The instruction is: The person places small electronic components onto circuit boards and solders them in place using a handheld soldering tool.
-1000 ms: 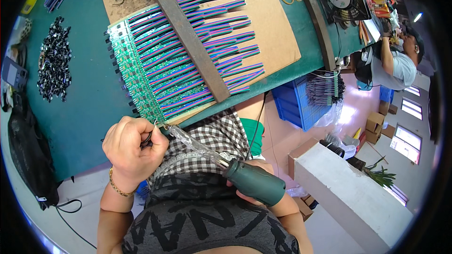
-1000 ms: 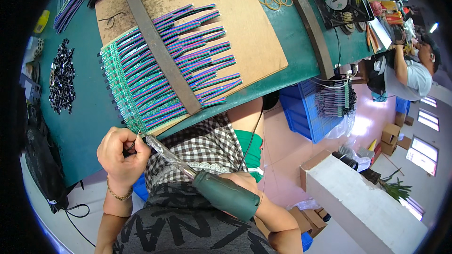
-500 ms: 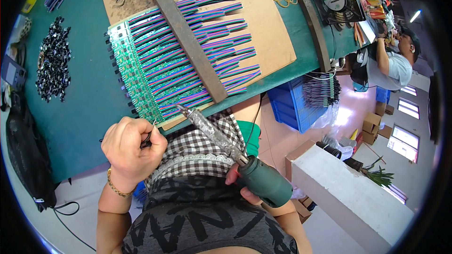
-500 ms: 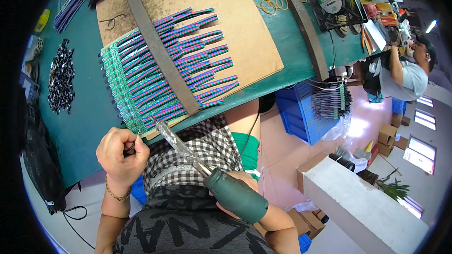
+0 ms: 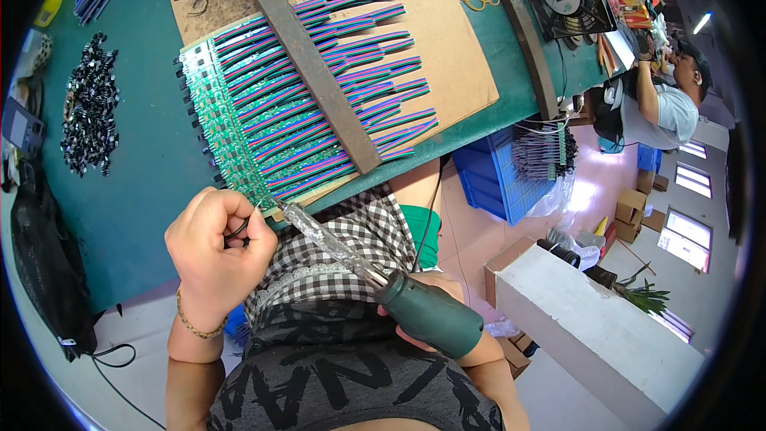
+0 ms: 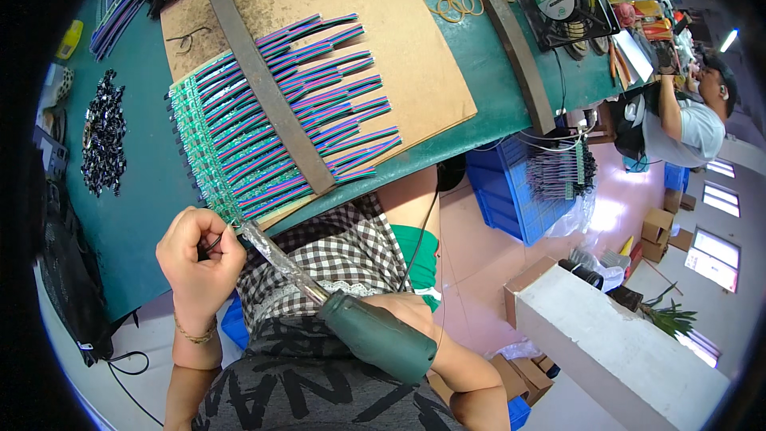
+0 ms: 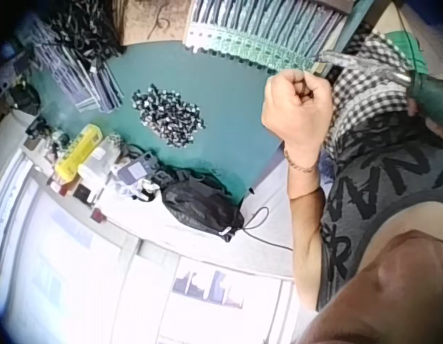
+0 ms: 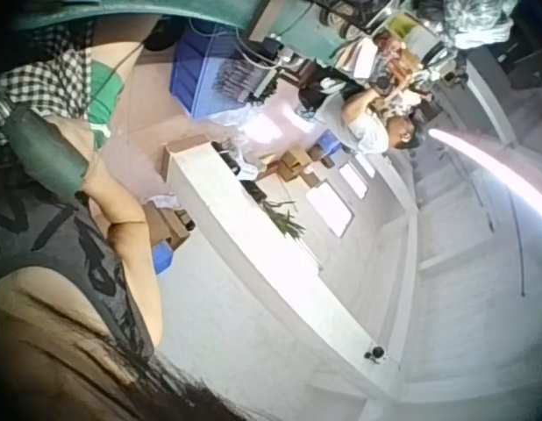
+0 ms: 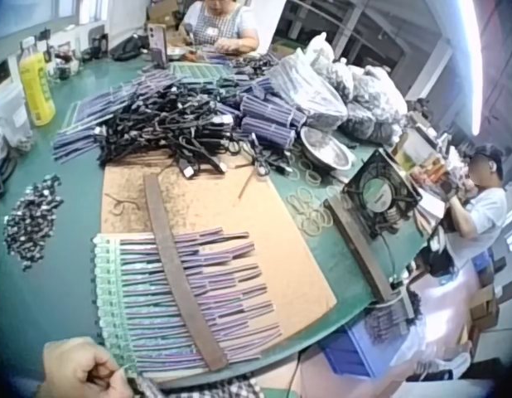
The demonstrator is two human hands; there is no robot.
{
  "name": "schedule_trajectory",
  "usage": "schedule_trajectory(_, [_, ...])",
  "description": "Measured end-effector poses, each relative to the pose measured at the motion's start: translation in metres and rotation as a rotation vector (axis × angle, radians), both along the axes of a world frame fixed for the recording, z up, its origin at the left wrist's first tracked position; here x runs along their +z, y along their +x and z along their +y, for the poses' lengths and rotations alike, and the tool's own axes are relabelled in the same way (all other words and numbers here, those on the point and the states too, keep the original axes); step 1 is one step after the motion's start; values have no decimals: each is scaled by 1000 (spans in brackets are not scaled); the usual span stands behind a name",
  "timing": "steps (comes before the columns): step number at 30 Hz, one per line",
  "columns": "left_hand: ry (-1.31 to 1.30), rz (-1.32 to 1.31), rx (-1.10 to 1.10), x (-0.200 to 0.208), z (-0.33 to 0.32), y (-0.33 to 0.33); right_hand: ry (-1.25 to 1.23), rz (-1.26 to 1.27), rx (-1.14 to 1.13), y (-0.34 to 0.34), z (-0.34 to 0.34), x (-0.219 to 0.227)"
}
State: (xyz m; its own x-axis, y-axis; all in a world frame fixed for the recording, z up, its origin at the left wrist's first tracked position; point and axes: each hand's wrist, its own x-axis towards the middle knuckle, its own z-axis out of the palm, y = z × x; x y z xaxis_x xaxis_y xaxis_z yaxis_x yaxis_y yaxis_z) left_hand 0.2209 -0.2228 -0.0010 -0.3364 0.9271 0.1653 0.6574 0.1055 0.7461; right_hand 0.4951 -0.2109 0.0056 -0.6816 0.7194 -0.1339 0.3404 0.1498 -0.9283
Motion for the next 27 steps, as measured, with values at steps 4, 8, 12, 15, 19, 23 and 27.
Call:
schedule_trajectory(4, [-68, -54, 34, 5, 4, 2, 35, 66, 35, 4, 0, -11])
schedule_trajectory(8, [-135, -109, 39, 9, 4, 2, 48, 50, -63, -1, -5, -13])
schedule_trajectory(12, [-147, -115, 66, 11, 7, 2, 121, -26, 4, -3, 1, -6])
schedule_trajectory(15, [-167, -134, 70, 11, 8, 1, 87, -49, 6, -2, 1, -9])
schedule_trajectory(19, [-182, -150, 63, 11, 9, 0, -49, 10, 42, 2, 8, -4])
schedule_trajectory(23, [-184, -130, 63, 12, 9, -1, -933, -187, -376, -10, 13, 30])
schedule_trajectory(27, [-222, -171, 47, 14, 11, -1, -286, -79, -190, -2, -2, 10])
